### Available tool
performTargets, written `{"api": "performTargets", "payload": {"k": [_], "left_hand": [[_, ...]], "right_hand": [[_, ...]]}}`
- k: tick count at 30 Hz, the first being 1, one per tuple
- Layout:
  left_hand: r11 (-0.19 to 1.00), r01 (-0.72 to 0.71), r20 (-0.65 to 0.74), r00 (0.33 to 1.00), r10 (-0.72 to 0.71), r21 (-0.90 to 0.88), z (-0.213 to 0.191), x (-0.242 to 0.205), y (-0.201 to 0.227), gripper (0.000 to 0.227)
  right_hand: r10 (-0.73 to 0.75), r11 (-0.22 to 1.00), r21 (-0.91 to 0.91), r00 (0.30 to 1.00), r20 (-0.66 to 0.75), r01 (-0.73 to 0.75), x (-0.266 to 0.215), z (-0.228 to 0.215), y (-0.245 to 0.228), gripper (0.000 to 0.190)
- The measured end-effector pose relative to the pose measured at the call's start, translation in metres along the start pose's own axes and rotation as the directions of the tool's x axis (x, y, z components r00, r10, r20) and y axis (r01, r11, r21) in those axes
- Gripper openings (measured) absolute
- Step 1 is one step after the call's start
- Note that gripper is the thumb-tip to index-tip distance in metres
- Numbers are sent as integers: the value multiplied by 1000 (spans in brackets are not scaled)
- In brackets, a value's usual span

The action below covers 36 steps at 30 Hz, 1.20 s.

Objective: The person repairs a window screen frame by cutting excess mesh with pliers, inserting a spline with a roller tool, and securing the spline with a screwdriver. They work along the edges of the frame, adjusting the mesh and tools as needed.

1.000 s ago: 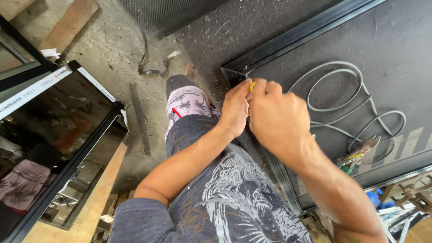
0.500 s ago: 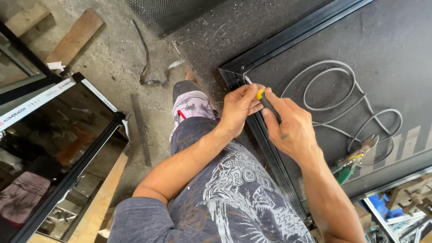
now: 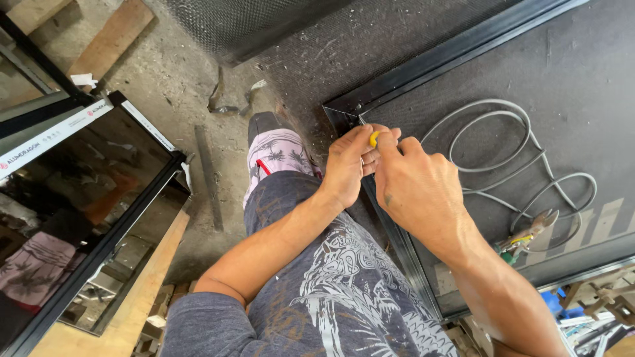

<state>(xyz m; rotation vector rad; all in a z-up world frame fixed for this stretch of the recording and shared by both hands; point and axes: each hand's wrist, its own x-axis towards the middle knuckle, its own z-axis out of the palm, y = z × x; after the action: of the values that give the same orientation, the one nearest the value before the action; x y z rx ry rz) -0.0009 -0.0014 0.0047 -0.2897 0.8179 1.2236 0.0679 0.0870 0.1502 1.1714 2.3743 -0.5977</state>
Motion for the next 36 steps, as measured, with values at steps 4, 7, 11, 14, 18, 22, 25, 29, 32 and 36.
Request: {"api": "performTargets", "payload": {"k": [4,7,11,14,18,22,25,29,32,36], "left_hand": [[994,54,-40,997,-58,-91,-9,5,-1,31],[981,21,-41,999,-30,-191,-19,7,-13,27],[993,-19,114,993,33,-120,-29,10,-22,31],[999,-19,204,979,11,36,-30,2,-19,29],[899,-191,393,919,23,395,-7,-9,5,26],[566,-133,276,945,-175,814,33,-32,32,30],[120,-489,492,871,4,864,59,-54,38,24],[-243,-798,781,596,-186,551,86,-35,-22,29],[-385,-839,820,502,-275,384,99,-29,-61,39],[-447,-868,822,410,-396,218,125,-20,-129,57]], "right_hand": [[-51,989,-141,998,-24,47,21,-9,-19,44],[-40,992,-116,999,30,43,25,-13,-24,35],[4,998,68,1000,-22,-2,-2,-17,-16,35],[113,970,230,986,-123,-82,-43,-10,-12,41],[251,868,484,940,-232,-112,-87,21,1,52],[447,696,712,830,-334,-89,-131,79,12,52],[720,446,852,675,-161,-273,-183,131,7,23],[956,232,885,262,-131,-404,-252,216,32,19],[901,421,795,97,-423,-438,-287,245,69,23],[934,303,859,-51,-354,-413,-334,261,143,24]]}}
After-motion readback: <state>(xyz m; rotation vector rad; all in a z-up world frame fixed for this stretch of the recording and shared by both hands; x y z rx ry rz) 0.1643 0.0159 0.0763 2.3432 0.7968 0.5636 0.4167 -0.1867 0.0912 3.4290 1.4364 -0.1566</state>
